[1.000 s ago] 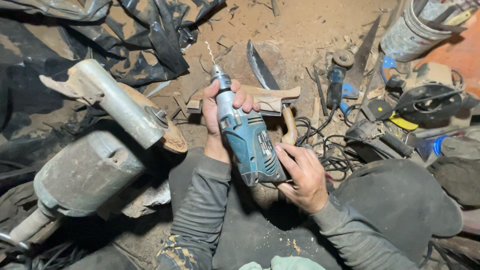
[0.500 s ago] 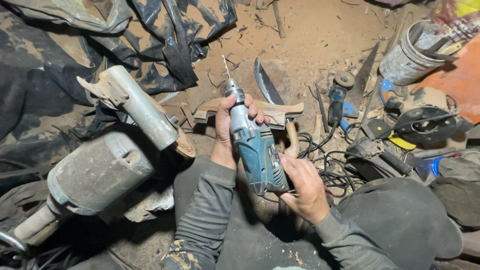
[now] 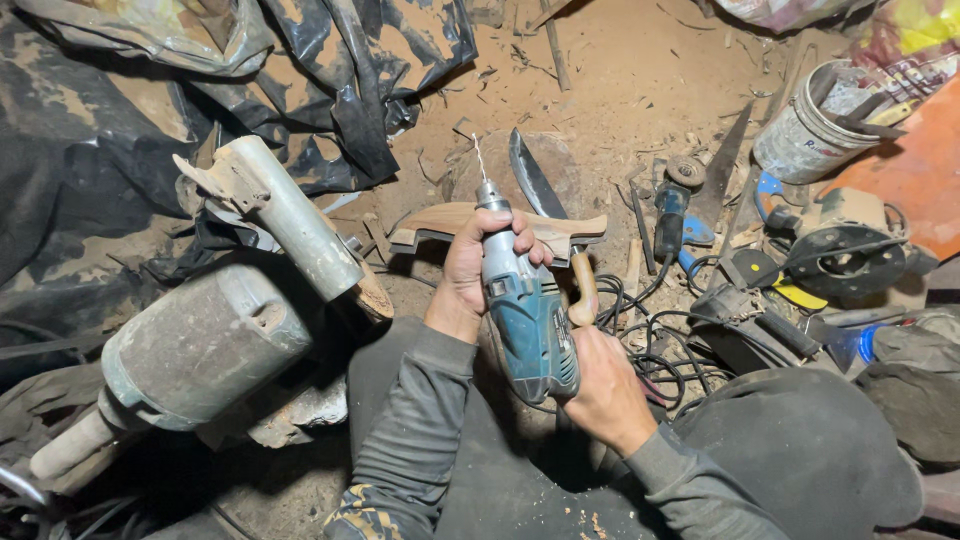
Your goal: The person sits on the floor of a cluttered workshop holding a curved wooden sheath and a machete. They repeatedly test the blade against the wooden slot, shave and trim the wood edge with the blade to widen the fit, then untangle a power cord and pick up a power drill to continue working on the piece.
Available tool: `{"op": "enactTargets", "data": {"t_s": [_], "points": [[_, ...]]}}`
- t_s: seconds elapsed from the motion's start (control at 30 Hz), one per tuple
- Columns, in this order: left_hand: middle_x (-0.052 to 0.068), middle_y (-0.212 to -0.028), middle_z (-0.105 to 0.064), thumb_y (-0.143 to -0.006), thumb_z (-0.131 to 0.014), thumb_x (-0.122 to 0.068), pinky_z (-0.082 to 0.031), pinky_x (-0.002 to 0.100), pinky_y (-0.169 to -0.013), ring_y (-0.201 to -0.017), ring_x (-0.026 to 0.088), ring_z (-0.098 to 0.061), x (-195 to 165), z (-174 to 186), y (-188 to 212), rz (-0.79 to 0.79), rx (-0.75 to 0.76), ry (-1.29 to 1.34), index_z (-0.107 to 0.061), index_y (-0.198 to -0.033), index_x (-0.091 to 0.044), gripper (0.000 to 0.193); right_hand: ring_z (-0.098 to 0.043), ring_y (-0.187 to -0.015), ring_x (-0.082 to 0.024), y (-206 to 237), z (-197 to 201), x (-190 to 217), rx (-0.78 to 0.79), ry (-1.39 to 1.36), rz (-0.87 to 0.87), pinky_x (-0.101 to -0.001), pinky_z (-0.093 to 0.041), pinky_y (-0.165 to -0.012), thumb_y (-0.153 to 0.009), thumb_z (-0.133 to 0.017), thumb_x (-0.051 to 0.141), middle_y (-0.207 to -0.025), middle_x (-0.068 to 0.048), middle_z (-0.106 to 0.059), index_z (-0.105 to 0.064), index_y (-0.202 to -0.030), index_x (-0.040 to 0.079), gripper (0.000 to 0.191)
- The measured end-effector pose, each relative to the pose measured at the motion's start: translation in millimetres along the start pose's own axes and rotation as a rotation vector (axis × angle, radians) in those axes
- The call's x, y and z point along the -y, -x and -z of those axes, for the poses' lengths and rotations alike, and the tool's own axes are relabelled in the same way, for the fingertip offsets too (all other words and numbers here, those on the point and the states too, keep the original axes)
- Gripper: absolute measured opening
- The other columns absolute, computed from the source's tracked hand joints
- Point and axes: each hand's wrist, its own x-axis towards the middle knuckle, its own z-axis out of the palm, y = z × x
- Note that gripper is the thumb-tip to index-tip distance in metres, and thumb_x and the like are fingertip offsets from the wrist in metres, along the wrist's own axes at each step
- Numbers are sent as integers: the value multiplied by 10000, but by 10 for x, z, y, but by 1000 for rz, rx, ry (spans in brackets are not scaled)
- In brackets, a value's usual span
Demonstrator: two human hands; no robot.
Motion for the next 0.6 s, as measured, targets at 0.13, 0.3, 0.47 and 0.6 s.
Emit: {"op": "enactTargets", "data": {"t_s": [0.13, 0.3, 0.47, 0.6], "points": [[82, -739, -619, -933, -641, -185, -559, 468, -908, -817, 294, -673, -37, 24, -11, 43, -22, -18, -594, -826, -14, 207, -540, -993, -422, 41, -61, -68, -16, 80, 18, -480, -449, -886, -543, -712, -44, -1059, -218, -568, -516, -1218, -72, 703], [86, -720, -622, -909, -649, -195, -561, 461, -874, -787, 289, -674, -35, 76, -37, 98, -76, -57, -597, -794, -34, 204, -541, -976, -415, 67, -64, -58, -18, 88, 82, -487, -428, -836, -511, -771, 12, -1015, -209, -552, -520, -1162, -56, 701], [83, -710, -613, -908, -654, -188, -563, 465, -868, -780, 289, -670, -39, 96, -41, 95, -65, -40, -596, -788, -36, 202, -545, -974, -408, 27, -44, 1, 6, 91, 26, -482, -436, -844, -531, -773, 5, -1015, -197, -556, -529, -1164, -33, 680], [116, -732, -634, -913, -643, -214, -556, 446, -868, -797, 287, -671, -40, 119, -35, 98, -68, -30, -584, -774, -29, 240, -568, -1027, -409, 11, -12, 20, -75, 68, 68, -475, -446, -883, -572, -742, -26, -1081, -212, -587, -513, -1276, -52, 741]]}}
